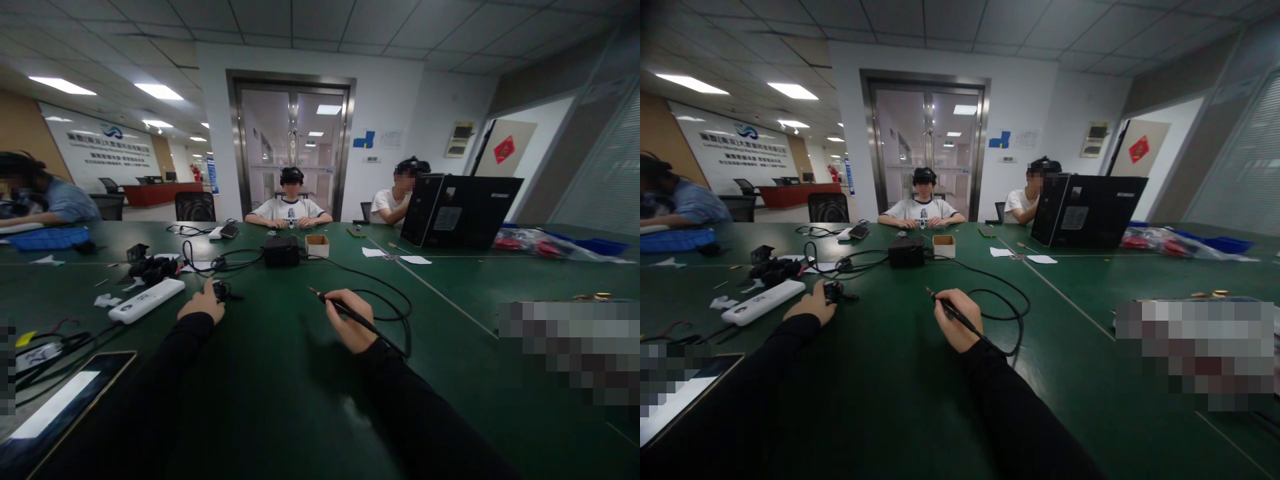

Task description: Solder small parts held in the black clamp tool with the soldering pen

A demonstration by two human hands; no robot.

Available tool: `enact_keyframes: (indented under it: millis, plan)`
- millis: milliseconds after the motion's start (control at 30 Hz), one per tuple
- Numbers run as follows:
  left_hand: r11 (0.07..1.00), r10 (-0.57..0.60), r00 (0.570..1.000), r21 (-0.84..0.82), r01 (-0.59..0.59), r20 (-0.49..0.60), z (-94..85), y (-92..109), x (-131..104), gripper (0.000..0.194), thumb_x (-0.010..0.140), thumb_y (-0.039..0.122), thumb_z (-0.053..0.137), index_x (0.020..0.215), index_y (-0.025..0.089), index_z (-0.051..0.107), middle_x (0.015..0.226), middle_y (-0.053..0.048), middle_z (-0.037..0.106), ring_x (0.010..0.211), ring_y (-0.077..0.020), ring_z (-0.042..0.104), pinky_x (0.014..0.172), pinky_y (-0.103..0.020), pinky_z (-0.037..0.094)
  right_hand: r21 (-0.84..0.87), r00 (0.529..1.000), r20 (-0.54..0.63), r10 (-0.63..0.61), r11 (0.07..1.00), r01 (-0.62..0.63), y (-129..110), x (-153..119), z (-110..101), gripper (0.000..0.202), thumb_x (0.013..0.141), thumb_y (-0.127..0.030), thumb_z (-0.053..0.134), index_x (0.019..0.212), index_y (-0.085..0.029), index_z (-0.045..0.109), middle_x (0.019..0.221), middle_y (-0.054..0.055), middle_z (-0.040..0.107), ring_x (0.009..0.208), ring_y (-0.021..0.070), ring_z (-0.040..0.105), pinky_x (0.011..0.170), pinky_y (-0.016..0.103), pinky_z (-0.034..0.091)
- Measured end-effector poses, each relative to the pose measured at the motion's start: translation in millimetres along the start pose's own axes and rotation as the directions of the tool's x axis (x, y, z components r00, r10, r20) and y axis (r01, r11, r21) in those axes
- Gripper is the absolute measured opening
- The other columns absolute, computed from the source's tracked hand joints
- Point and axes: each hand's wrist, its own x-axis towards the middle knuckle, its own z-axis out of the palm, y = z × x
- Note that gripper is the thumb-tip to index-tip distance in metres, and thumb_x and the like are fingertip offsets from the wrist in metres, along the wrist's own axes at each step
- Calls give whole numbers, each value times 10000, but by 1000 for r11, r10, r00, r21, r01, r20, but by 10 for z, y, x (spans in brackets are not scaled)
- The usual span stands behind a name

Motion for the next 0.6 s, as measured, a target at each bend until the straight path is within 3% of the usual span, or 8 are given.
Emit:
enact_keyframes:
  millis: [133, 333, 600]
  plan:
    - [991, 105, 988, 67, -113, 115, 18, 417, -229, 782, 826, 415, 462, 1499, 177, 145, 1260, -251, 565, 1081, -381, 622, 856, -452, 466, 2, 1000, -17, -12, 1000, 12, 4, 3, -4, 106, 827, -187, 550, 831, -201, 656, 794, 36, 684, 709, 165, 645, 681, 278, 507]
    - [946, 325, 930, -51, -321, 175, 114, 883, -614, 879, 779, 469, 537, 1508, 211, 120, 1188, -204, 632, 1045, -354, 641, 844, -412, 465, -6, 1000, -16, -4, 1000, 3, 11, 6, -10, 109, 825, -184, 552, 844, -204, 657, 802, 34, 685, 694, 158, 639, 672, 271, 511]
    - [883, 423, 888, -302, -359, 182, 217, 1236, -1055, 1019, 665, 517, 659, 1493, 164, 182, 1140, -192, 666, 1023, -359, 645, 834, -388, 457, -12, 1000, -31, 4, 1000, -5, 31, 0, 5, 102, 830, -194, 552, 844, -206, 653, 815, 37, 691, 711, 163, 642, 690, 274, 517]
